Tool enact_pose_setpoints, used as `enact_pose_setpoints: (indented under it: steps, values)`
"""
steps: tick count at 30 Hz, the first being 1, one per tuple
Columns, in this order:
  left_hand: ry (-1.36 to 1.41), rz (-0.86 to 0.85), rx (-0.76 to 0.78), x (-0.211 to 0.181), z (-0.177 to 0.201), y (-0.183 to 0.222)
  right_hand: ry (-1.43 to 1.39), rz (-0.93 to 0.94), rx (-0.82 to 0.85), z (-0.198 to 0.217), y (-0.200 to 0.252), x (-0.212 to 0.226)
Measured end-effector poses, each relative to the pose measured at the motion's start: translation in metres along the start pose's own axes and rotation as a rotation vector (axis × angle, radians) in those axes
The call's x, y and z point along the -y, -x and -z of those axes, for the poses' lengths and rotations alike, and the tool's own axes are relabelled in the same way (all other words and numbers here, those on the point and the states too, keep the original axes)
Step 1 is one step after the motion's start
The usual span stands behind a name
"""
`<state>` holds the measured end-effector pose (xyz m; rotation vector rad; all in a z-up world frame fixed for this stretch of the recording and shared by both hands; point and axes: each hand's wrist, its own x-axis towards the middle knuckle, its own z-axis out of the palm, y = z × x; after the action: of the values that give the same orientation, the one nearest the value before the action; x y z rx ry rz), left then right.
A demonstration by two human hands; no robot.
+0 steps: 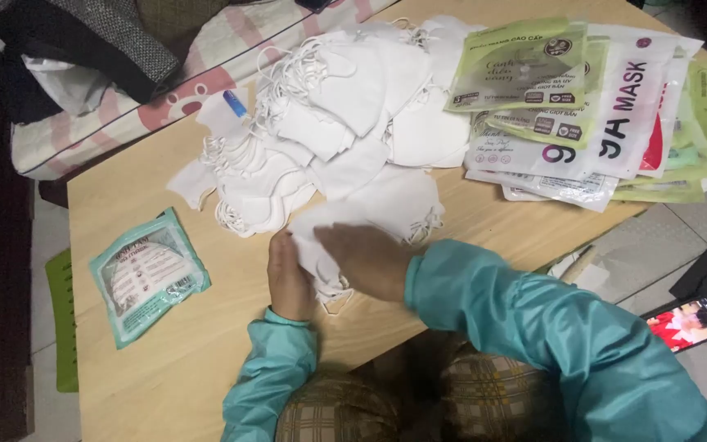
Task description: Sorting and stacking white face masks on a low table.
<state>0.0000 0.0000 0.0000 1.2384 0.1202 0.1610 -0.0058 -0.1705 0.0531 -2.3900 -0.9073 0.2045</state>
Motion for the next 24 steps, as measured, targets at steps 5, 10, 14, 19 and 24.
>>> enact_pose_setpoints:
  steps: [5,10,14,19,24]
  values:
    - [-0.392,-0.044,0.005,-0.018,-0.002,0.007,0.185,0.127,-0.071,-0.036,-0.003,-0.025]
    - [-0.466,-0.083,-0.042,-0.003,0.010,0.004,0.131,-0.125,-0.149,-0.022,-0.006,-0.054]
    - [-0.400,-0.114,0.009,0.002,0.012,-0.003,0.398,-0.412,-0.005,-0.021,0.001,-0.094]
    - [-0.466,-0.118,0.074,0.011,0.013,-0.002,0.452,-0.528,0.108,-0.025,0.006,-0.117]
    - [-0.472,-0.049,0.094,0.007,0.014,0.000,0.399,-0.601,0.025,0.002,0.014,-0.100]
